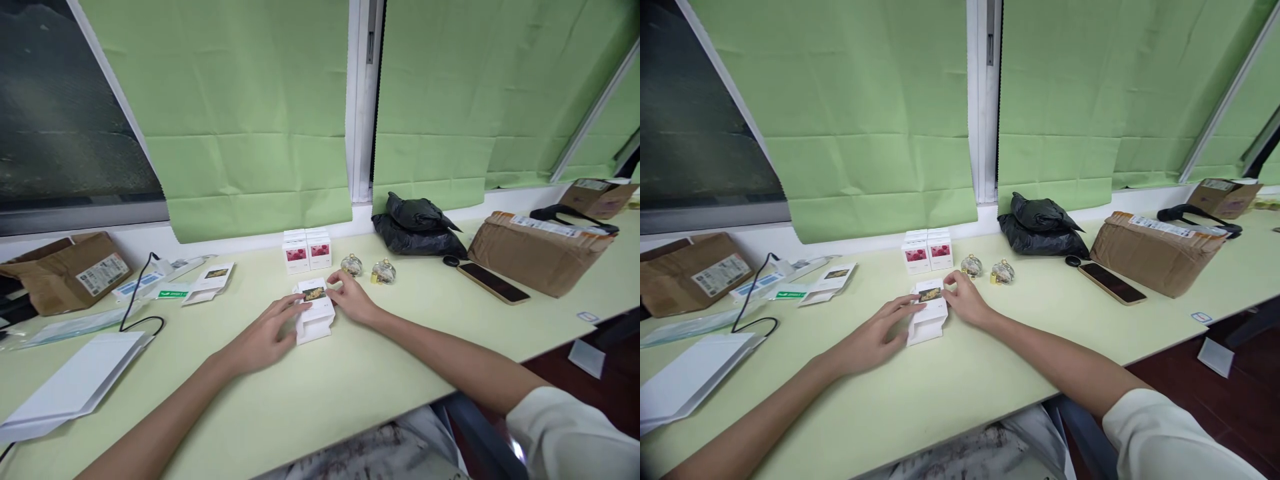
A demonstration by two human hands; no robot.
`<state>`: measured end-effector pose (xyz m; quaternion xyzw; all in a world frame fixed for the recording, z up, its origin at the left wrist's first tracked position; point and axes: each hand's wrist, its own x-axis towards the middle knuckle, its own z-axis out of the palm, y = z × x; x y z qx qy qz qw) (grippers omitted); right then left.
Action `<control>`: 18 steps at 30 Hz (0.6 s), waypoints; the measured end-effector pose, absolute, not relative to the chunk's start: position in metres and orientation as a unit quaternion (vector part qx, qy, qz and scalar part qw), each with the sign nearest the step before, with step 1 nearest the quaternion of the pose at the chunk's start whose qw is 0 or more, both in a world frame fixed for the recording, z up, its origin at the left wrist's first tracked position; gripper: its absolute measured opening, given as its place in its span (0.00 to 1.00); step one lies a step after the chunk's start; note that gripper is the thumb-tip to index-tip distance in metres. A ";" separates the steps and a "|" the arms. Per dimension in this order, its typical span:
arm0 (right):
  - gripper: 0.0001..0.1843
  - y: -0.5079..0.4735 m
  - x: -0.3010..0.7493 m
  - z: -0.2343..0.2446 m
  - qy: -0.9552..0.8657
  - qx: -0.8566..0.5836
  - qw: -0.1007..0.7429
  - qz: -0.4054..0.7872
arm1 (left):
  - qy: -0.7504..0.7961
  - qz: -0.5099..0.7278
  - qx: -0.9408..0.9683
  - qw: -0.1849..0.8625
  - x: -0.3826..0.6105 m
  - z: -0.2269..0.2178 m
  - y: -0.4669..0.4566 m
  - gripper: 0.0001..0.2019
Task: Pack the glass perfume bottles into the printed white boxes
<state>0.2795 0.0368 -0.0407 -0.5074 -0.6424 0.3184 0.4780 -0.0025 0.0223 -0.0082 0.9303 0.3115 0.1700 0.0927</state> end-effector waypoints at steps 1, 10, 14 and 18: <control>0.10 0.036 0.281 -0.039 -0.651 -0.496 0.475 0.322 | 0.313 0.167 0.930 0.096 -0.003 -0.008 0.022 0.33; 0.07 0.038 0.290 -0.037 -0.715 -0.436 0.447 0.314 | 0.308 0.178 0.927 0.119 -0.009 -0.005 0.025 0.33; 0.08 0.035 0.293 -0.034 -0.740 -0.417 0.436 0.298 | 0.309 0.184 0.925 0.122 -0.009 -0.006 0.027 0.31; 0.10 0.027 0.294 -0.028 -0.782 -0.374 0.412 0.280 | 0.314 0.189 0.923 0.118 -0.009 -0.005 0.026 0.31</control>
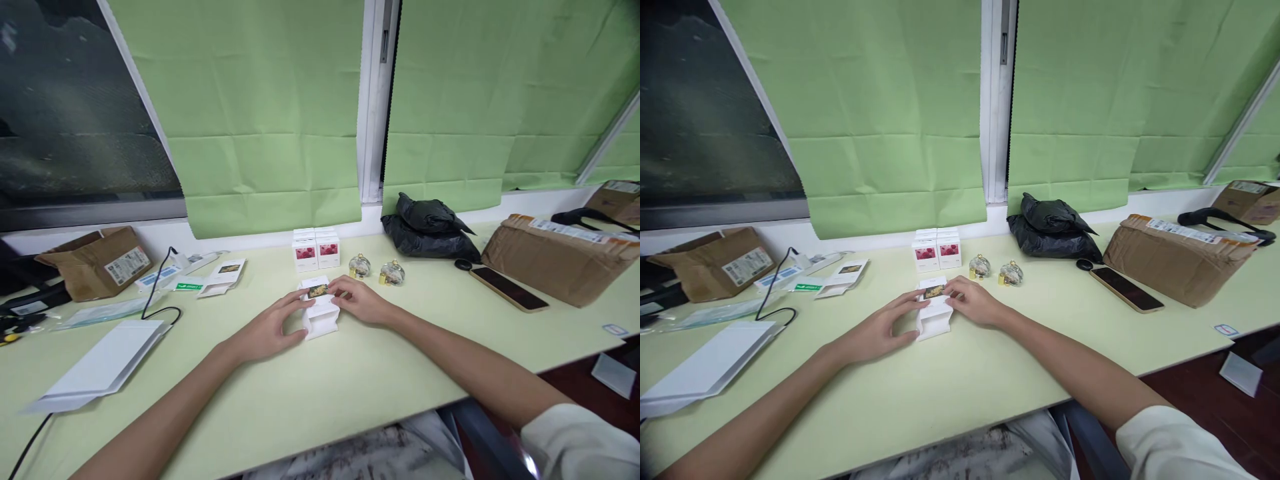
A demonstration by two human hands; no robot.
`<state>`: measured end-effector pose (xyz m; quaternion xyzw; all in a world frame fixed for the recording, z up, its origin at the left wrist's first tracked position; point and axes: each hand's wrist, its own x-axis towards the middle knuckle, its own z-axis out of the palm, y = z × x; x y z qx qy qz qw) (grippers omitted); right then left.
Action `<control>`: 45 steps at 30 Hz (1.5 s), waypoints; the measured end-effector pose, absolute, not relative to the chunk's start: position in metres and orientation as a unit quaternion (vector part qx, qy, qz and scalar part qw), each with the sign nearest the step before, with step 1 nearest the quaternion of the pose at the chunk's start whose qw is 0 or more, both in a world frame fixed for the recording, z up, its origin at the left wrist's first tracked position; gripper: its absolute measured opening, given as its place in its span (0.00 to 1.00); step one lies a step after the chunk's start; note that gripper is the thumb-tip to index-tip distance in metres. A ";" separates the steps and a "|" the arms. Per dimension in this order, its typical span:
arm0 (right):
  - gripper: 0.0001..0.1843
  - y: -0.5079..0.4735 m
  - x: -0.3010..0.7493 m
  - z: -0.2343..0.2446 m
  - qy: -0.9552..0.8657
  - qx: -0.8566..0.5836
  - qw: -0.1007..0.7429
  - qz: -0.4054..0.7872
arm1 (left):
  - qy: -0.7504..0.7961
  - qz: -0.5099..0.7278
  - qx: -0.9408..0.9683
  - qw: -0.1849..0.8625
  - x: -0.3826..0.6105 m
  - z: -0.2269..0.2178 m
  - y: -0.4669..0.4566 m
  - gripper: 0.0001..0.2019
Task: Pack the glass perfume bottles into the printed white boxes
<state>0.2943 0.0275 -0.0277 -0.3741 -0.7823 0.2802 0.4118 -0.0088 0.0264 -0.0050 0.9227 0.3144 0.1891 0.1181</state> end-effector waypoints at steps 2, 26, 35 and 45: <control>0.13 0.024 0.294 -0.026 -0.792 -0.358 0.408 0.281 | 0.320 0.189 0.920 0.125 -0.009 -0.004 0.026 0.31; 0.37 0.015 0.290 -0.030 -0.857 -0.349 0.296 0.236 | 0.322 0.239 0.896 0.190 -0.010 0.005 0.023 0.15; 0.30 0.018 0.287 -0.034 -0.871 -0.349 0.306 0.160 | 0.327 0.232 0.895 0.198 -0.009 0.001 0.024 0.17; 0.23 0.016 0.284 -0.034 -0.862 -0.334 0.349 0.152 | 0.323 0.253 0.900 0.147 0.000 -0.006 0.021 0.16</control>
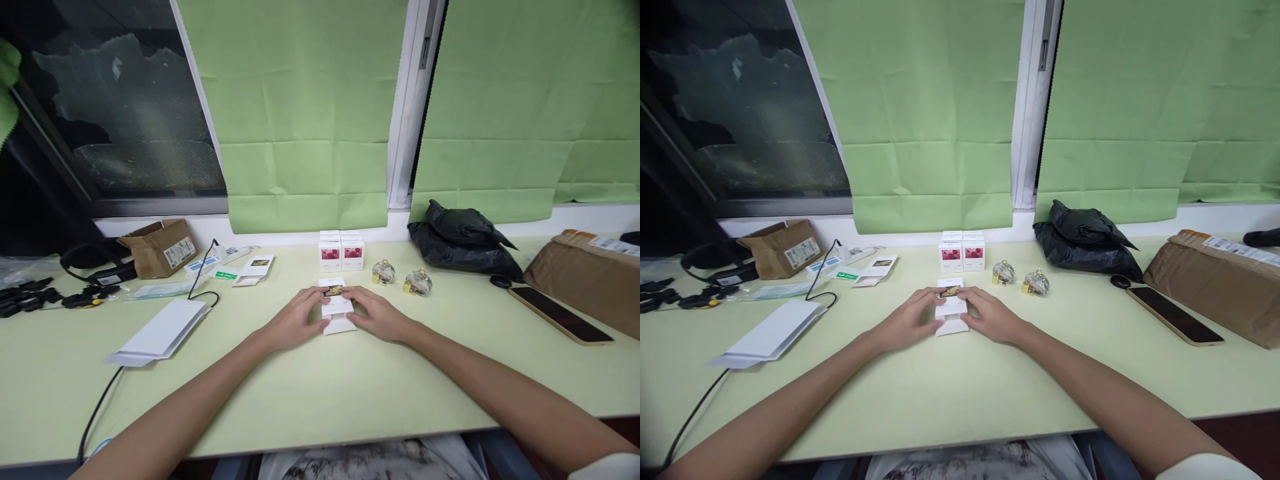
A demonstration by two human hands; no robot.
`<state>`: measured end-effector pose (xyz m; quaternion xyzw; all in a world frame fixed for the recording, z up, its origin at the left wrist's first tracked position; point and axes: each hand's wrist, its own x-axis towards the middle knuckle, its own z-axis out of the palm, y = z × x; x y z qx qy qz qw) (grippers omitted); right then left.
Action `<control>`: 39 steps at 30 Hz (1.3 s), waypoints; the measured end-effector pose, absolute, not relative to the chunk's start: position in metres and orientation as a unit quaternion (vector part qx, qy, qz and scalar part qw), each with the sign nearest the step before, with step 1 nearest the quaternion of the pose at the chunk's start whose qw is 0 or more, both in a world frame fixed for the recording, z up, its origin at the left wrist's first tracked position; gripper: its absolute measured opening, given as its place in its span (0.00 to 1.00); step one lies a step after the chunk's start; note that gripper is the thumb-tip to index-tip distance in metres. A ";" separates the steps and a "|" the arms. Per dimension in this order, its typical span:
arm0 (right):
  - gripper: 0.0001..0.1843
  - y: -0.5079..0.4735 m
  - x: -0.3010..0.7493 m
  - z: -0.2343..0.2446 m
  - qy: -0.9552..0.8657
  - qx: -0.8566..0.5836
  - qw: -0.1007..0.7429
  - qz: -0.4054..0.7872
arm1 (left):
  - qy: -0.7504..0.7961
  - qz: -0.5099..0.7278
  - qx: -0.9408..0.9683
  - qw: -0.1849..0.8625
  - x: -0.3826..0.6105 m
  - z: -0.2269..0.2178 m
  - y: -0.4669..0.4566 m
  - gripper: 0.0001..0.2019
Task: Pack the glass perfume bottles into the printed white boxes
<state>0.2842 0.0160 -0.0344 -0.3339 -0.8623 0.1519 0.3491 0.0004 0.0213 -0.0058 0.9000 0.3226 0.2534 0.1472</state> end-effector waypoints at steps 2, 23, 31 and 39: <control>0.23 0.016 0.283 -0.035 -0.862 -0.327 0.355 0.154 | 0.323 0.263 0.899 0.136 0.003 -0.008 0.021 0.16; 0.32 0.015 0.265 -0.039 -0.850 -0.385 0.344 0.107 | 0.383 0.278 0.872 0.122 0.024 -0.021 0.014 0.14; 0.34 0.015 0.271 -0.035 -0.855 -0.367 0.346 0.118 | 0.353 0.274 0.879 0.166 0.018 -0.021 0.019 0.18; 0.21 0.011 0.288 -0.022 -0.859 -0.331 0.364 0.140 | 0.333 0.216 0.901 0.173 -0.008 -0.003 0.023 0.26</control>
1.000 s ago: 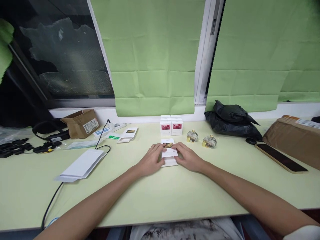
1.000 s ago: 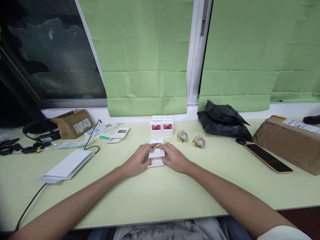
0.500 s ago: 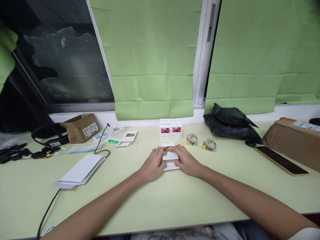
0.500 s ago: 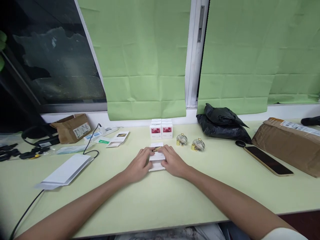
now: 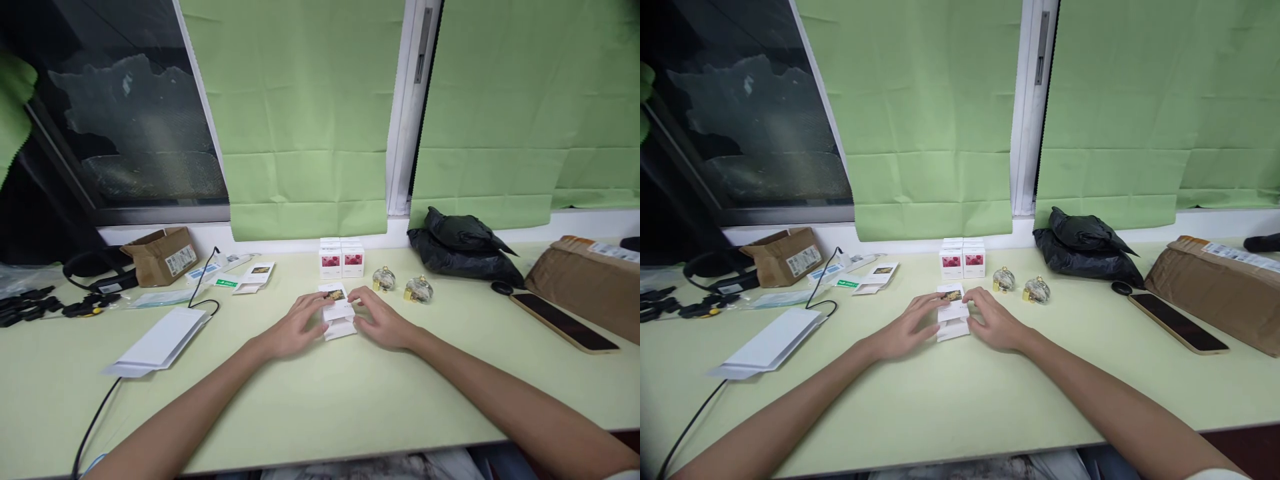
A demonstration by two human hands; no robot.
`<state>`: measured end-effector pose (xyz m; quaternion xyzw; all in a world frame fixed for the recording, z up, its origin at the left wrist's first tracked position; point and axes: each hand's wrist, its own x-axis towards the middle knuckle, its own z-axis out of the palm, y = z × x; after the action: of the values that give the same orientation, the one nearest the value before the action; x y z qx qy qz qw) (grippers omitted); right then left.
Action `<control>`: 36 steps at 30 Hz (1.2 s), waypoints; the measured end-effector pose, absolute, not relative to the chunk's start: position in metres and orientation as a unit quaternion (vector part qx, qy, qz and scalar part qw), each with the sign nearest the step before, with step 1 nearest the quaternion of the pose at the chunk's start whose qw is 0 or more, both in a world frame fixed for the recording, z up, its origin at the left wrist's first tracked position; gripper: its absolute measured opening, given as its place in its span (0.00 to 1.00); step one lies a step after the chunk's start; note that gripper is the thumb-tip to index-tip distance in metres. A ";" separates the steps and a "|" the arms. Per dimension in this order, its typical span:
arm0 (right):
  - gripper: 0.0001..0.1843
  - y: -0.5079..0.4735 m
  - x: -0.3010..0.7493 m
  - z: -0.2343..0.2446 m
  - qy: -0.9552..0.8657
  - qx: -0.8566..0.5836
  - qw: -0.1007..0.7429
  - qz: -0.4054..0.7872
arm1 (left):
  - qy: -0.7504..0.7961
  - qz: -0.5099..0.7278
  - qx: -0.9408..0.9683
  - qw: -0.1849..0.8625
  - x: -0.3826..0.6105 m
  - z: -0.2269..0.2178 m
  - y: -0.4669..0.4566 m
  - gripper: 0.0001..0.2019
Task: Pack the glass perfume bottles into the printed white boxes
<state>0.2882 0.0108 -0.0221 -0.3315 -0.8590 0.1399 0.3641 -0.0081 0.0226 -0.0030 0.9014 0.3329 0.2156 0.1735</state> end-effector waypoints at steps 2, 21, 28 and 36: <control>0.15 0.007 0.287 -0.019 -0.860 -0.334 0.360 0.137 | 0.327 0.200 0.909 0.163 -0.009 -0.001 0.023 0.33; 0.08 0.005 0.281 -0.022 -0.894 -0.292 0.334 0.054 | 0.338 0.246 0.893 0.163 0.000 -0.008 0.024 0.20; 0.11 0.006 0.279 -0.025 -0.896 -0.281 0.342 0.037 | 0.318 0.235 0.905 0.157 -0.003 -0.004 0.024 0.31; 0.11 0.005 0.278 -0.024 -0.902 -0.278 0.331 0.012 | 0.368 0.233 0.887 0.155 -0.001 -0.006 0.026 0.25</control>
<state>0.2785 0.0050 -0.0244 -0.2785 -0.9016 0.0116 0.3307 -0.0010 0.0256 -0.0056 0.8868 0.3678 0.2328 0.1550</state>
